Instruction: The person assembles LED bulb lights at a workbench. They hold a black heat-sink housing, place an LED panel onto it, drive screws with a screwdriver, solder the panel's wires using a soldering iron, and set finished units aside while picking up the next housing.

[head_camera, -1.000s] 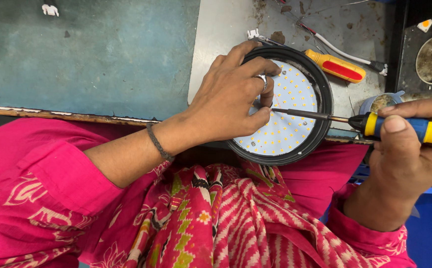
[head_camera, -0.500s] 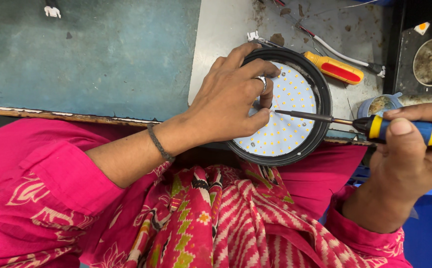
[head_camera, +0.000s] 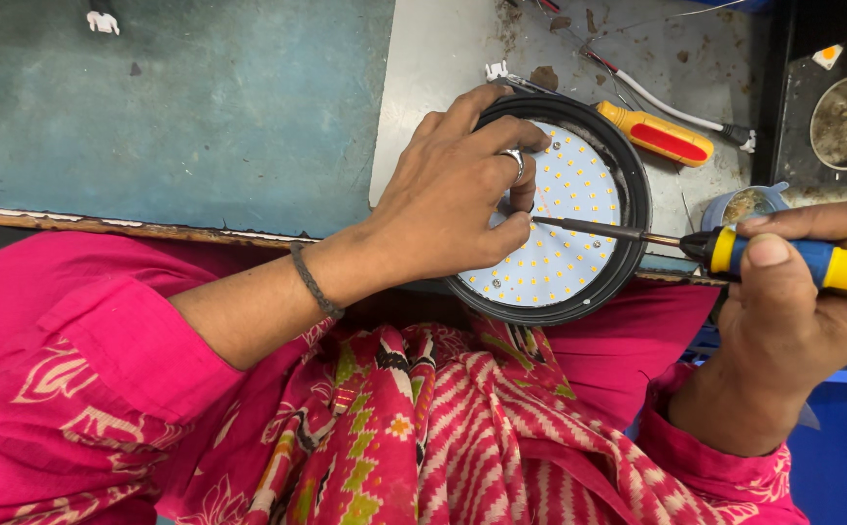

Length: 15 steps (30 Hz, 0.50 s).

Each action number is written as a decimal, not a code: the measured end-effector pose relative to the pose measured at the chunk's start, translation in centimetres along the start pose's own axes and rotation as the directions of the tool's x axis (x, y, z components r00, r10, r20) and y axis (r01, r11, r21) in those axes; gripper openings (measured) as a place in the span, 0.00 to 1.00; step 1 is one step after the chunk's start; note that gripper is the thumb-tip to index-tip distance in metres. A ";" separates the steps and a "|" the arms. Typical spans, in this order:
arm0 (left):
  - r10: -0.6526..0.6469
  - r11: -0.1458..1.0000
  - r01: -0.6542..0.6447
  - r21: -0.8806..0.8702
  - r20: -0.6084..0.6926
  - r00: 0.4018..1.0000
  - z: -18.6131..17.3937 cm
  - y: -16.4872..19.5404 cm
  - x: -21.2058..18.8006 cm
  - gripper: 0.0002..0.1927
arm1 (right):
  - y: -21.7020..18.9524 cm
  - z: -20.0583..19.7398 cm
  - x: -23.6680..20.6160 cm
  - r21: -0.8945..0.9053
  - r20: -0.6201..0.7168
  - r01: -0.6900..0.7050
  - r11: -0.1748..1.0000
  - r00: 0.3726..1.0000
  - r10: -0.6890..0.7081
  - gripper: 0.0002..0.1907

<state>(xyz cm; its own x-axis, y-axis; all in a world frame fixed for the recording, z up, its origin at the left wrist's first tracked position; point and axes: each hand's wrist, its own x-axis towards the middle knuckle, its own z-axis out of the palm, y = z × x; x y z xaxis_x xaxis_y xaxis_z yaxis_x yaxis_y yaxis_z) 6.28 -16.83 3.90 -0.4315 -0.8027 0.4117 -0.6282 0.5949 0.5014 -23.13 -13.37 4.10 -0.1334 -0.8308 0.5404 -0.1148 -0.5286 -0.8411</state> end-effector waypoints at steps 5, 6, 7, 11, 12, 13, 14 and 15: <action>-0.012 1.000 0.012 -0.006 0.003 1.000 0.0 0.1 0.0 0.06 | 0.3 -0.6 -0.3 -0.019 -0.050 0.009 1.000 0.999 -0.010 0.13; -0.016 1.000 0.016 0.000 0.003 1.000 0.0 0.1 0.0 0.06 | 0.3 -0.7 -0.3 -0.023 -0.053 0.014 1.000 0.998 -0.015 0.13; -0.018 1.000 0.018 0.006 0.003 1.000 0.0 0.1 0.0 0.06 | 0.4 -0.8 -0.2 -0.030 -0.032 0.029 0.999 0.999 -0.030 0.13; -0.009 1.000 0.009 0.005 -0.010 1.000 0.0 0.2 0.0 0.07 | 0.7 -0.9 -0.5 -0.083 -0.006 0.058 0.995 0.998 -0.059 0.13; -0.009 1.000 0.009 0.006 -0.009 1.000 0.0 0.1 0.0 0.07 | 0.9 -1.0 -0.6 -0.092 -0.011 0.054 0.994 0.998 -0.055 0.13; -0.009 1.000 0.009 0.008 -0.008 1.000 0.0 0.1 0.0 0.07 | 1.0 -1.1 -0.8 -0.094 -0.026 0.036 0.995 0.999 -0.038 0.13; -0.010 1.000 0.010 0.003 -0.009 1.000 0.0 0.1 -0.1 0.07 | 1.3 -1.4 -0.8 -0.080 -0.033 0.038 0.996 0.999 -0.041 0.12; -0.010 1.000 0.010 -0.001 -0.010 1.000 0.0 0.1 -0.1 0.07 | 1.6 -1.7 -0.9 -0.066 -0.040 0.040 0.997 0.998 -0.043 0.12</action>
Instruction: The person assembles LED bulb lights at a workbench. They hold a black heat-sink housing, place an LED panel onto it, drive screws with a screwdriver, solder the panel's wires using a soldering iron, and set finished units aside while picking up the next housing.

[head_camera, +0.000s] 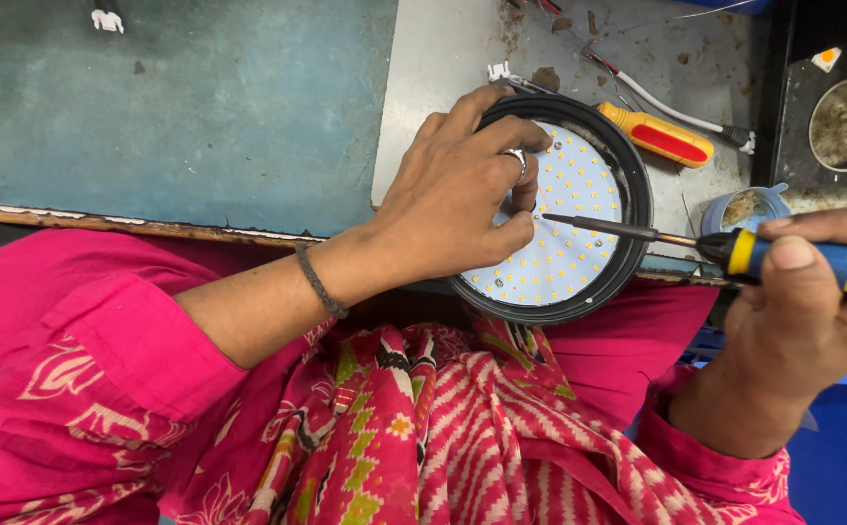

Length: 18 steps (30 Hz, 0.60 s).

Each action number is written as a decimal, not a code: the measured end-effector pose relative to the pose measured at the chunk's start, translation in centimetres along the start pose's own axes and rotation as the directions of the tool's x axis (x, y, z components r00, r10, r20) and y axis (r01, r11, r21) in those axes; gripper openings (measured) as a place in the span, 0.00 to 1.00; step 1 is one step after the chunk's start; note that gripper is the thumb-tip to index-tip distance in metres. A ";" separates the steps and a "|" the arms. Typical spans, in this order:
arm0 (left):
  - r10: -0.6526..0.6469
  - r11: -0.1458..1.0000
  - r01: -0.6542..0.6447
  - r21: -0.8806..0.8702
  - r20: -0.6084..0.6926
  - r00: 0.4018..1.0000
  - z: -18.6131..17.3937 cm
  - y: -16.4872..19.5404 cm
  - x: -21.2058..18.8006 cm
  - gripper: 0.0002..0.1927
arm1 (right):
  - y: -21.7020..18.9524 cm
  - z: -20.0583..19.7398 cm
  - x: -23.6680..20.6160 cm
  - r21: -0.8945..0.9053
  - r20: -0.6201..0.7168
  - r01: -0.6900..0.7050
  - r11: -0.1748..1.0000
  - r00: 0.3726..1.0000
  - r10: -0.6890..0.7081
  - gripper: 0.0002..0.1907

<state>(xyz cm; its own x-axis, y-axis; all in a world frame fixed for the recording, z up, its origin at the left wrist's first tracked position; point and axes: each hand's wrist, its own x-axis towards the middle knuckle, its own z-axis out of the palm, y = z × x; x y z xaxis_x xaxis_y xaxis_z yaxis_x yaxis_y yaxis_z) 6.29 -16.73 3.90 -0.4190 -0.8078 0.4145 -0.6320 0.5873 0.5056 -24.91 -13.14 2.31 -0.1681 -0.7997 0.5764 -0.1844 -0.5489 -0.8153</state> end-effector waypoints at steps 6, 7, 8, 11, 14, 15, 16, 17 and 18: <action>0.011 1.000 -0.011 -0.008 -0.012 1.000 0.0 0.0 0.1 0.06 | 4.6 -6.5 1.3 0.144 -0.261 0.105 0.984 0.963 -0.064 0.13; 0.018 1.000 -0.018 -0.016 -0.011 1.000 0.0 0.1 0.2 0.06 | 5.4 -8.5 1.6 0.151 -0.329 0.129 0.980 0.941 -0.073 0.14; 0.019 1.000 -0.019 -0.016 -0.006 1.000 -0.1 0.2 0.2 0.06 | 6.2 -10.7 1.9 0.157 -0.397 0.156 0.975 0.914 -0.082 0.15; 0.015 1.000 -0.015 -0.007 0.006 1.000 -0.1 0.7 0.2 0.06 | 8.4 -16.9 2.3 -0.102 -0.411 0.231 0.968 0.876 -0.253 0.19; 0.007 1.000 -0.007 -0.003 0.018 1.000 -0.1 1.0 0.1 0.06 | 10.2 -20.9 3.6 -0.116 -0.547 0.210 0.971 0.803 -0.239 0.15; 0.009 1.000 -0.009 -0.009 0.020 1.000 -0.1 1.1 0.1 0.05 | 10.5 -21.6 4.0 -0.148 -0.559 0.221 0.964 0.786 -0.266 0.15; 0.010 1.000 -0.010 -0.014 0.017 1.000 -0.2 1.3 0.2 0.05 | 10.8 -21.8 4.7 -0.176 -0.568 0.234 0.956 0.769 -0.293 0.15; 0.031 0.999 -0.030 -0.026 0.025 0.999 -0.3 1.4 0.3 0.06 | 10.8 -21.5 5.5 -0.201 -0.576 0.246 0.948 0.753 -0.318 0.15; 0.048 0.998 -0.047 -0.035 0.034 0.998 -0.6 1.5 0.4 0.06 | 10.9 -20.9 6.2 -0.234 -0.587 0.205 0.950 0.749 -0.307 0.13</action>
<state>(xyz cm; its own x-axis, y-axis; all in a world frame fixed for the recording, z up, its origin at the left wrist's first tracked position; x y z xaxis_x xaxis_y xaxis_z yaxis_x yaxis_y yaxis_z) 5.58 -16.17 5.24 -0.4708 -0.7798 0.4127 -0.5887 0.6261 0.5114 -48.19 -19.01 -1.79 -0.6380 -0.2878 0.7142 -0.4365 -0.6289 -0.6434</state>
